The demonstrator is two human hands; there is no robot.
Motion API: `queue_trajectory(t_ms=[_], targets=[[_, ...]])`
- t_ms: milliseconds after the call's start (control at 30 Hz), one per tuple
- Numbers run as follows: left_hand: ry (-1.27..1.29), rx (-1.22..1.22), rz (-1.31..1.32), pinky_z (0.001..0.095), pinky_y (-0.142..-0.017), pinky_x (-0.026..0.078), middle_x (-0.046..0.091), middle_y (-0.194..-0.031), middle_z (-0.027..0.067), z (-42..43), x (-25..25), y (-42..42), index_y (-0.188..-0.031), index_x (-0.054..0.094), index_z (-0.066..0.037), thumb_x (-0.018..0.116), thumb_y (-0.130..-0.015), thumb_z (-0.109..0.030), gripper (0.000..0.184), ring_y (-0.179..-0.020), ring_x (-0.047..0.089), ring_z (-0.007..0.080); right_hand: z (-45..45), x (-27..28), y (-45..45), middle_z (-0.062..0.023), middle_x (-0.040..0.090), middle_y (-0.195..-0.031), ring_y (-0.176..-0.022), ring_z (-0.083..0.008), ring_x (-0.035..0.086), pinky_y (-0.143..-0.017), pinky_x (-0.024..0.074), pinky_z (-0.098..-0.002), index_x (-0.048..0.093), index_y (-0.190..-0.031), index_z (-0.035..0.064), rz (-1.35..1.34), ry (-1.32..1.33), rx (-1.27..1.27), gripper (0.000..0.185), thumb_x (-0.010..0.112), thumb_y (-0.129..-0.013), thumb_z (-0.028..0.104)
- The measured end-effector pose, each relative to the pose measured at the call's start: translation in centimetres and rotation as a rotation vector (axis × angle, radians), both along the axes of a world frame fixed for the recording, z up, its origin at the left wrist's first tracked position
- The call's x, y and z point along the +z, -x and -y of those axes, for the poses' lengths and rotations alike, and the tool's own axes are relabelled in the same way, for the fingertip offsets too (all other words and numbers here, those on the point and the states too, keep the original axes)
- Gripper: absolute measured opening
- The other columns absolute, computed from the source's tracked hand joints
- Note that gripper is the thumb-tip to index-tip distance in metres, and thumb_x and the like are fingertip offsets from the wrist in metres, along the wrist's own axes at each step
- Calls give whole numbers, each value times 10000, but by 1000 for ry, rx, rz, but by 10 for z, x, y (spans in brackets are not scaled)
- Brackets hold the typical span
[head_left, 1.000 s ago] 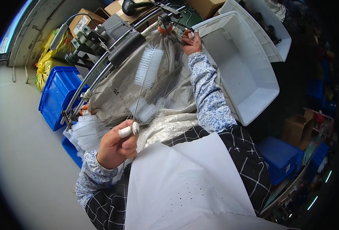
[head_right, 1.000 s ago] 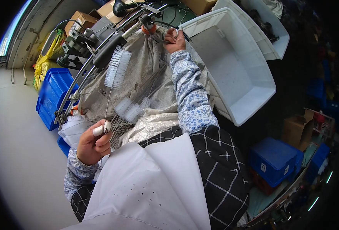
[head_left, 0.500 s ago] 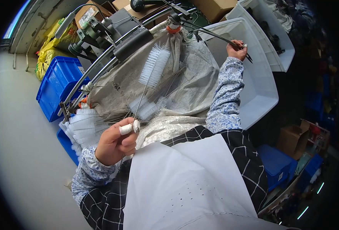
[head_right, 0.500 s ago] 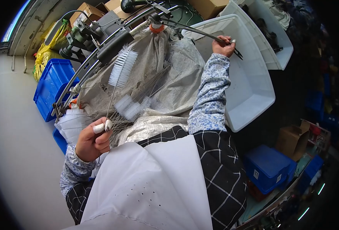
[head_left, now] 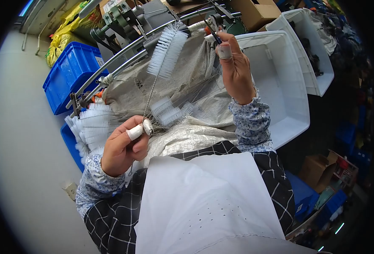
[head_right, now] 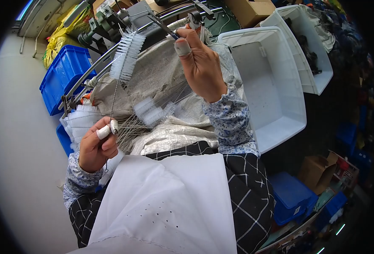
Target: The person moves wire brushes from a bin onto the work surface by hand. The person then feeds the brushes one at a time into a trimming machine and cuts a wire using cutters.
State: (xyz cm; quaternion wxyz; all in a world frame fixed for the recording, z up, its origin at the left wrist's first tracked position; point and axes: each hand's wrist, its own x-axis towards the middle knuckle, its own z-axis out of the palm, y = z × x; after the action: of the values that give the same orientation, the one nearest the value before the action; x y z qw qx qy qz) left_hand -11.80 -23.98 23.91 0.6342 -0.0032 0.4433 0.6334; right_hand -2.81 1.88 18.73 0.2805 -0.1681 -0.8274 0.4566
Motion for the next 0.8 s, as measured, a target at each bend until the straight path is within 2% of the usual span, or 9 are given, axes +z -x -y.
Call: queue_trajectory(t_ms=[67,167,367,800], targets=[[7,21,-1,199,-363,187,335,-535,-32,1,1,1,-975,411,-74,347,-871,-177,160,-392,224,41,4,3,9,-74,534,-618,-525,-182,557,-477,424,-286,502,-1011,76,-14,-54,32,336,393,-868,359],[8,42,-16,198,-364,186,336,-535,-32,3,2,2,-978,410,-72,347,-870,-176,163,-392,222,40,5,5,14,-76,547,-638,-531,-186,565,-477,429,-291,505,-1004,80,32,-42,67,335,405,-861,367],[-4,36,-31,197,-364,184,336,-536,-32,4,1,4,-985,412,-71,346,-867,-170,167,-391,220,39,6,2,20,-84,580,-682,-541,-193,580,-483,448,-293,527,-961,78,-60,-230,2,329,445,-840,373],[4,33,-21,197,-358,181,338,-530,-33,3,0,4,-987,416,-74,350,-863,-166,168,-385,222,38,6,6,24,-61,607,-747,-537,-165,580,-473,453,-256,559,-907,69,-70,-241,-34,321,508,-808,369]])
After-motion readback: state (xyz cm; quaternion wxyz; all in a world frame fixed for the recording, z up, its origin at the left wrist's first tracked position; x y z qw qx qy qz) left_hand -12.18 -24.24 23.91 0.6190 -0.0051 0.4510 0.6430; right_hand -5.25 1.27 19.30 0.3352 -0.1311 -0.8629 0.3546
